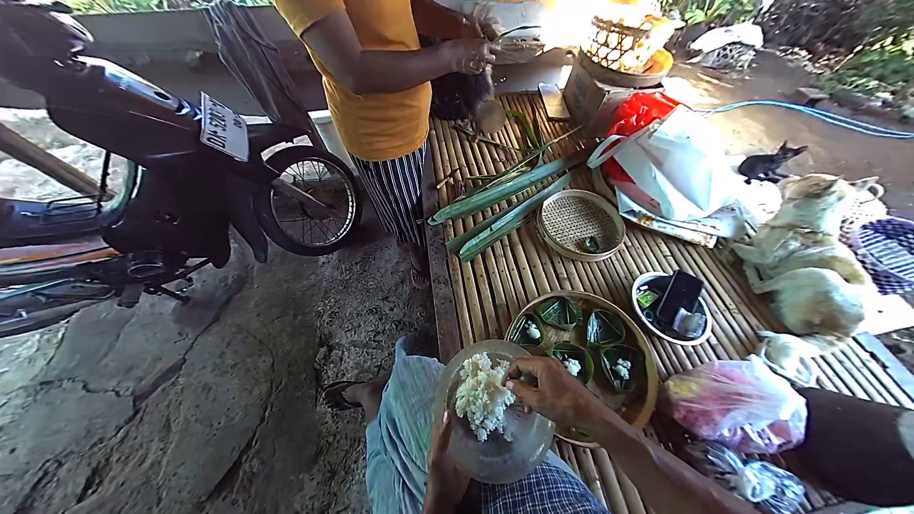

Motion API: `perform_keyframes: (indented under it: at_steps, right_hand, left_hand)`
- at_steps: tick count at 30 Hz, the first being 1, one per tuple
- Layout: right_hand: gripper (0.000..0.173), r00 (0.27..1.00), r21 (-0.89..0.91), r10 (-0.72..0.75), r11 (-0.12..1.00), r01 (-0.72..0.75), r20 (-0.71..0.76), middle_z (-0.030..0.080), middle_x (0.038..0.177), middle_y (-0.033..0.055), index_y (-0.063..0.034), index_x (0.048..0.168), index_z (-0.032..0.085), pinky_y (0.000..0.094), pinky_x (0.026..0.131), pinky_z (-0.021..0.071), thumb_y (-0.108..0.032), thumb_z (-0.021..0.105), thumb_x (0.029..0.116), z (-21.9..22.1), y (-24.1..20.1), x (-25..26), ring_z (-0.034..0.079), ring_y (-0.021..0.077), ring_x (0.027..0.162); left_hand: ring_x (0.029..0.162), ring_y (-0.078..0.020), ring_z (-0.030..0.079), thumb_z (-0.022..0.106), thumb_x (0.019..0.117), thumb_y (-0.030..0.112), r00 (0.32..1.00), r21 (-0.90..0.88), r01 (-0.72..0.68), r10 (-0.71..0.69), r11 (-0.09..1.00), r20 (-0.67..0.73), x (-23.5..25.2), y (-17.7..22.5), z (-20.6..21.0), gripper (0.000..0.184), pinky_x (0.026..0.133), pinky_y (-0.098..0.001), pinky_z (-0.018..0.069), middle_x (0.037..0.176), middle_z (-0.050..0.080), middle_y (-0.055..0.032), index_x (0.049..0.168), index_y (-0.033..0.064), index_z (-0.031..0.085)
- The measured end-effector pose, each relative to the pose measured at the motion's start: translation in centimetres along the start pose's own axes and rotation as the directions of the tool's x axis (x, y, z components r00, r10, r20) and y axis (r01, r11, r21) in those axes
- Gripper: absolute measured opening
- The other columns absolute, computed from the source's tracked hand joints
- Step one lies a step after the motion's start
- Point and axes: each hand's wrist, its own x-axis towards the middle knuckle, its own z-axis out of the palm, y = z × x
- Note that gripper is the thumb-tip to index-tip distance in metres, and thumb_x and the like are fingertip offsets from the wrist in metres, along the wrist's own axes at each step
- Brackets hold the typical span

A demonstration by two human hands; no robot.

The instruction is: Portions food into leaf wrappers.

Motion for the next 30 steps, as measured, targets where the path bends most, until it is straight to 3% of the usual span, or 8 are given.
perform_keyframes:
  at_steps: [3,7,10,13,16,19,27,30]
  right_hand:
    - [0.024,0.996,0.091,-0.048,0.995,0.041,0.073,0.071,0.098,0.0052,-0.0074,0.111,0.07,0.0319,0.069,0.0588,-0.024,0.075,0.0939,-0.3,-0.6,-0.4,0.066,0.0122,0.072]
    - [0.019,0.979,-0.044,-0.164,0.984,0.171,0.122,0.072,0.108,0.0115,-0.0019,0.109,0.072,0.0407,0.091,0.0546,-0.009,0.063,0.0934,0.5,-1.0,-1.1,0.068,0.0196,0.1]
    - [0.019,0.984,0.16,-0.129,0.981,0.109,0.12,0.071,0.106,0.0078,-0.0021,0.112,0.071,0.0308,0.07,0.0591,-0.008,0.059,0.0988,-0.1,-1.2,-2.2,0.067,0.0117,0.078]
    - [0.019,0.995,0.296,-0.064,0.952,0.082,-0.07,0.072,0.101,0.0067,-0.0006,0.114,0.07,0.0289,0.067,0.0573,-0.009,0.063,0.0984,-3.8,-0.2,-3.7,0.064,0.0099,0.072]
    - [0.02,0.933,0.133,0.015,0.99,0.035,-0.36,0.073,0.099,0.0108,-0.0021,0.114,0.071,0.0388,0.069,0.0601,-0.014,0.067,0.0978,-9.0,3.6,-4.2,0.067,0.0189,0.074]
    - [0.02,0.841,0.022,0.131,0.99,-0.141,-0.524,0.072,0.11,0.0145,-0.0045,0.114,0.07,0.0496,0.082,0.0617,-0.01,0.069,0.0953,-13.3,8.9,-2.1,0.073,0.0265,0.089]
    - [0.024,0.827,-0.272,0.289,0.848,-0.455,-0.483,0.071,0.112,0.0223,-0.0089,0.11,0.076,0.0675,0.091,0.0507,-0.004,0.069,0.0875,-15.0,16.7,2.6,0.067,0.042,0.107]
    - [0.023,0.83,-0.387,0.293,0.777,-0.496,-0.475,0.072,0.112,0.023,-0.0082,0.108,0.077,0.0671,0.093,0.0498,-0.003,0.069,0.0872,-15.1,18.5,2.5,0.066,0.0437,0.11]
  left_hand:
    - [0.123,-0.0226,0.063,0.065,0.0944,0.048,1.0,-0.008,-0.001,0.001,1.0,0.018,0.1,0.1,0.0,0.07,0.103,-0.0448,0.0537,0.137,0.062,-0.0135,0.149,0.0084,0.046]
    - [0.121,-0.0153,0.064,0.06,0.0971,0.048,0.999,0.056,-0.029,0.027,0.998,0.033,-0.3,0.2,0.2,0.06,0.102,-0.0399,0.0549,0.134,0.065,-0.0044,0.145,0.0124,0.052]
    - [0.131,-0.0187,0.057,0.053,0.1006,0.046,0.994,0.074,-0.052,0.044,0.996,0.101,-0.1,-0.1,-0.2,0.064,0.108,-0.0421,0.0502,0.145,0.057,-0.0075,0.153,0.0103,0.043]
    - [0.134,-0.0203,0.054,0.053,0.1008,0.05,0.988,0.053,-0.051,0.043,0.997,0.151,0.0,0.0,-0.6,0.069,0.11,-0.0436,0.0483,0.15,0.053,-0.008,0.156,0.0107,0.039]
    - [0.122,-0.0177,0.063,0.044,0.1043,0.043,0.998,0.024,-0.03,0.029,0.999,0.056,-0.4,0.0,-0.3,0.051,0.103,-0.0431,0.054,0.134,0.065,-0.005,0.145,0.0122,0.05]
    - [0.114,-0.0176,0.067,0.037,0.1066,0.037,1.0,0.001,-0.01,0.01,1.0,-0.011,-0.3,0.2,0.0,0.044,0.098,-0.0438,0.0569,0.124,0.069,-0.0058,0.139,0.0113,0.052]
    - [0.117,-0.0175,0.066,0.034,0.1074,0.034,0.998,0.023,-0.063,0.063,0.998,-0.019,-0.3,0.4,0.5,0.044,0.101,-0.0435,0.0552,0.126,0.068,-0.0068,0.139,0.0083,0.051]
    - [0.123,-0.0189,0.062,0.035,0.1073,0.035,0.998,0.016,-0.061,0.061,0.998,-0.004,-0.1,0.1,0.3,0.048,0.105,-0.0441,0.0523,0.134,0.064,-0.0088,0.146,0.0076,0.046]
